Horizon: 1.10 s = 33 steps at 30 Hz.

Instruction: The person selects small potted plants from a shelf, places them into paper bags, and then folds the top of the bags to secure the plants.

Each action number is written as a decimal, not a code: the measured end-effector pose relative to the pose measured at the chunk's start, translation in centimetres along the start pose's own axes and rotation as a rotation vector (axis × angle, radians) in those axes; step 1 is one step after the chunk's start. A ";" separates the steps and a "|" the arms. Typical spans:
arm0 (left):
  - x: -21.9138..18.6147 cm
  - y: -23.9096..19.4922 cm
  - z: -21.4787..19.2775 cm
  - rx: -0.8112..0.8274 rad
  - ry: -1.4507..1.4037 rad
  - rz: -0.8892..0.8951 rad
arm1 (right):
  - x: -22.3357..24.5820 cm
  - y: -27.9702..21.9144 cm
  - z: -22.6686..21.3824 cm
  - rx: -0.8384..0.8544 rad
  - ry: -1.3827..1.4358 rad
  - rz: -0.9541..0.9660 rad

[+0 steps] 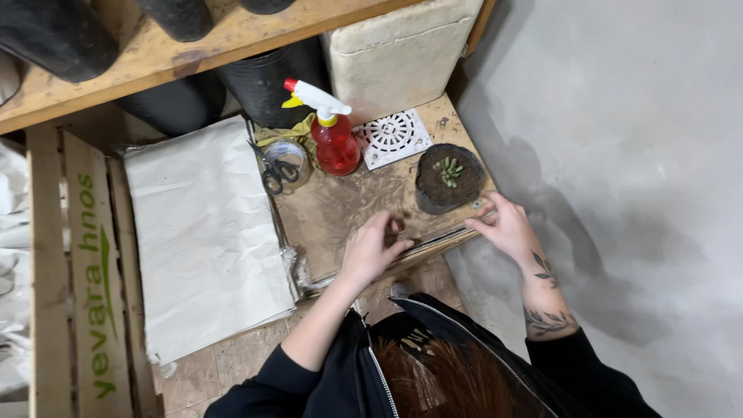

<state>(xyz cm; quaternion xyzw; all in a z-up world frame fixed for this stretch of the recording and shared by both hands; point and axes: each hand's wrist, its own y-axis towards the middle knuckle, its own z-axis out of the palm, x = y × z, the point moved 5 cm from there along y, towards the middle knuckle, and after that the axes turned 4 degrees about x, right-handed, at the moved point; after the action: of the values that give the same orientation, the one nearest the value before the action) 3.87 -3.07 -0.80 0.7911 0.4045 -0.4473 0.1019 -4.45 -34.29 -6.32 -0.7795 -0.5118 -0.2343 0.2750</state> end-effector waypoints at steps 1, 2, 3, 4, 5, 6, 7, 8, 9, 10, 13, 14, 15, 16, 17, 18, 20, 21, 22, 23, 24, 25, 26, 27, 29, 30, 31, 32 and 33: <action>-0.8 1.8 0.3 0.046 0.042 -0.081 | -0.5 1.6 0.0 0.035 0.019 -0.032; -1.1 3.8 0.9 0.043 0.038 -0.091 | -0.6 2.6 -0.3 0.046 0.018 -0.035; -1.0 5.5 1.5 0.066 0.020 -0.119 | 0.0 3.5 -0.4 0.021 0.059 -0.156; -0.9 7.2 2.0 0.088 0.001 -0.146 | 0.7 4.3 -0.5 -0.005 0.102 -0.275; -0.5 8.3 2.3 0.071 0.004 -0.161 | 0.6 5.1 -0.2 0.009 0.108 -0.293; -0.3 9.3 2.7 0.083 0.010 -0.146 | 0.7 5.7 0.1 0.033 0.115 -0.313; -0.3 10.5 3.3 0.106 0.014 -0.127 | 0.4 6.0 0.2 0.054 0.119 -0.322; 0.8 11.8 3.8 0.098 0.014 -0.139 | 1.5 6.1 0.2 0.065 0.123 -0.330; 1.7 13.0 4.4 0.107 -0.031 -0.078 | 2.5 6.0 0.2 0.084 0.152 -0.337; 2.6 14.2 4.9 0.114 -0.076 -0.017 | 3.5 5.8 0.3 0.104 0.180 -0.344; 1.0 15.9 4.1 0.168 -0.084 0.141 | 3.4 6.1 1.1 0.115 0.344 -0.222; 1.6 16.7 4.1 0.162 -0.079 0.138 | 3.0 6.6 1.6 0.117 0.348 -0.229; 2.2 17.4 4.6 0.209 -0.107 0.113 | 2.5 7.0 2.0 0.118 0.420 -0.210; 2.9 18.0 5.1 0.256 -0.135 0.088 | 2.0 7.3 2.5 0.118 0.491 -0.190; 2.5 18.1 4.7 0.256 -0.136 0.085 | 2.1 7.5 2.4 0.121 0.492 -0.189; 2.1 18.1 4.4 0.279 -0.141 0.092 | 2.2 7.6 2.4 0.141 0.518 -0.188; 1.3 18.3 4.0 0.314 -0.150 0.104 | 2.1 7.6 2.3 0.154 0.542 -0.177; 0.8 18.3 3.6 0.302 -0.157 0.138 | 2.0 7.7 2.2 0.167 0.562 -0.173; 0.3 18.3 3.2 0.290 -0.164 0.171 | 2.0 7.7 2.1 0.180 0.582 -0.169; 0.6 18.4 3.4 0.290 -0.165 0.173 | 2.3 7.6 1.8 0.179 0.581 -0.169; 0.8 18.3 3.3 0.270 -0.183 0.195 | 2.8 7.4 1.6 0.195 0.582 -0.167; 0.9 18.3 2.9 0.243 -0.200 0.219 | 3.4 7.6 1.4 0.212 0.582 -0.170; 0.2 17.7 2.1 0.236 -0.199 0.223 | 4.2 7.4 1.0 0.212 0.578 -0.177; -0.6 17.0 1.2 0.205 -0.212 0.243 | 5.0 7.2 0.6 0.202 0.563 -0.205; -3.2 14.8 -1.1 0.159 -0.219 0.265 | 7.5 6.9 -1.2 0.196 0.548 -0.247; -5.3 13.2 -2.6 0.118 -0.219 0.287 | 8.8 6.8 -1.9 0.312 0.547 -0.155; -7.4 11.9 -4.5 0.075 -0.210 0.316 | 10.5 7.0 -2.7 0.421 0.545 -0.071; -7.7 11.1 -5.6 0.058 -0.194 0.324 | 12.0 7.4 -3.5 0.418 0.545 -0.096; -7.9 10.1 -6.4 0.020 -0.224 0.341 | 13.5 7.5 -4.3 0.403 0.532 -0.143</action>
<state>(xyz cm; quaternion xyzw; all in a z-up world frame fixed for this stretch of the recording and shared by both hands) 13.16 -10.65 7.15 0.7944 0.2461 -0.5129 0.2128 7.07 -30.53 4.18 -0.5832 -0.5114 -0.3425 0.5301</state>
